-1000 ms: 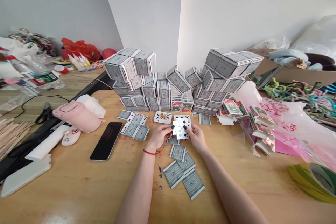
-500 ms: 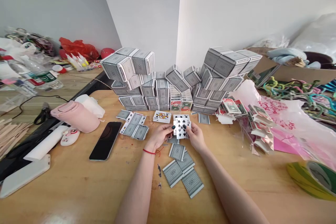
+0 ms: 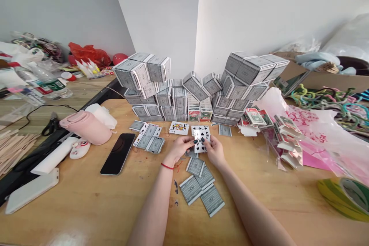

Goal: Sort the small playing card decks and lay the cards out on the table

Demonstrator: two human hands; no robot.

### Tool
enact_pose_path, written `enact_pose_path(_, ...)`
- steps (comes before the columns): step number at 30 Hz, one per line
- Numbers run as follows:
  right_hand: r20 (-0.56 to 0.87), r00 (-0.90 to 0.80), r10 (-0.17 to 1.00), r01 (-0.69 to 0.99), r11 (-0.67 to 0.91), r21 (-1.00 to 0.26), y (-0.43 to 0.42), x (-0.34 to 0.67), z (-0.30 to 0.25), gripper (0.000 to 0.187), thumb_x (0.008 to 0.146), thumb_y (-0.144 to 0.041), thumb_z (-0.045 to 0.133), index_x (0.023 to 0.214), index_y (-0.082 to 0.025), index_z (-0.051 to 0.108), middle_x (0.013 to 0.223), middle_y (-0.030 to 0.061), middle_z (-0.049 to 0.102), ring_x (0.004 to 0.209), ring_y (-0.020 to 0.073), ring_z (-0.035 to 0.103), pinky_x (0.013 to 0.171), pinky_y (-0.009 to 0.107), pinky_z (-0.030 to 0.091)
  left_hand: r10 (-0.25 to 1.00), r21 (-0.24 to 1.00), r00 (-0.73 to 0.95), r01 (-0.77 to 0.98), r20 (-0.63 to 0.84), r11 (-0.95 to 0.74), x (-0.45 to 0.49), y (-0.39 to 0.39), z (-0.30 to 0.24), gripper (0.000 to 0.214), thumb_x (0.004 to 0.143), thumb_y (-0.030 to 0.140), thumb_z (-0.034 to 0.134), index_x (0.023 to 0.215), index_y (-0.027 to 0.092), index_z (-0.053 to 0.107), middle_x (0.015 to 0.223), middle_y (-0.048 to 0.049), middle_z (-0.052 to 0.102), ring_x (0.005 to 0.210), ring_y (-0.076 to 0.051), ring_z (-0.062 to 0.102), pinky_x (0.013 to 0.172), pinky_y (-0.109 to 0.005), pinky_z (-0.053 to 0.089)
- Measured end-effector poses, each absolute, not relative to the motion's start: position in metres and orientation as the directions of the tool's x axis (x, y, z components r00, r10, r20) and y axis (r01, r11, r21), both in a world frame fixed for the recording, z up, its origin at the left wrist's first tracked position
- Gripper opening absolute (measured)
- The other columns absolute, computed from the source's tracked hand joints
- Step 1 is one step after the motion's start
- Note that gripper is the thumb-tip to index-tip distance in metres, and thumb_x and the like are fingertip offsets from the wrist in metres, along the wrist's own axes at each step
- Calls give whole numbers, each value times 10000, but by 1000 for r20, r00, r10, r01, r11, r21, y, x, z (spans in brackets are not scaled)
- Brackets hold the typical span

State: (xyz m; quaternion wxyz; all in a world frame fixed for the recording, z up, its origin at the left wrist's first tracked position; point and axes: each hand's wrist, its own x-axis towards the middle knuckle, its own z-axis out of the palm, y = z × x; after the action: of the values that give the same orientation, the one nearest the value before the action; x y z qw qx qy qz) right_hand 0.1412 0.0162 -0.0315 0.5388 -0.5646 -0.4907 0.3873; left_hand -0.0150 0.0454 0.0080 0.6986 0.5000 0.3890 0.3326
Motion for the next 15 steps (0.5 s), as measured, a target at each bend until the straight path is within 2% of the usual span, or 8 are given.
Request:
enact_pose_path(4,94,207,974,138,66,-988,17,141,-30,250,741,-436,516,722,-190,482,639,9,571,563,153,506,509,252,406,876,965,434,-50,-210,256,-13,46,8,376,588,419,676,798,108,659,689,-25,584,520,-48,399,473,-192,261)
enact_pose_path(9,96,196,976,105,76,-992,16,142,-28,246,732,-435,527,711,-195,476,622,-1,563,554,150,506,510,253,400,909,968,345,0,-234,250,-10,45,8,293,584,394,674,621,107,627,554,10,520,475,-49,375,457,-193,257)
enact_pose_path(15,79,166,983,19,77,-997,13,142,-24,252,731,-438,538,765,-194,484,674,12,583,580,157,523,512,256,408,933,970,268,29,-238,239,-6,44,9,261,575,367,674,607,112,627,509,21,506,457,-52,366,455,-194,259)
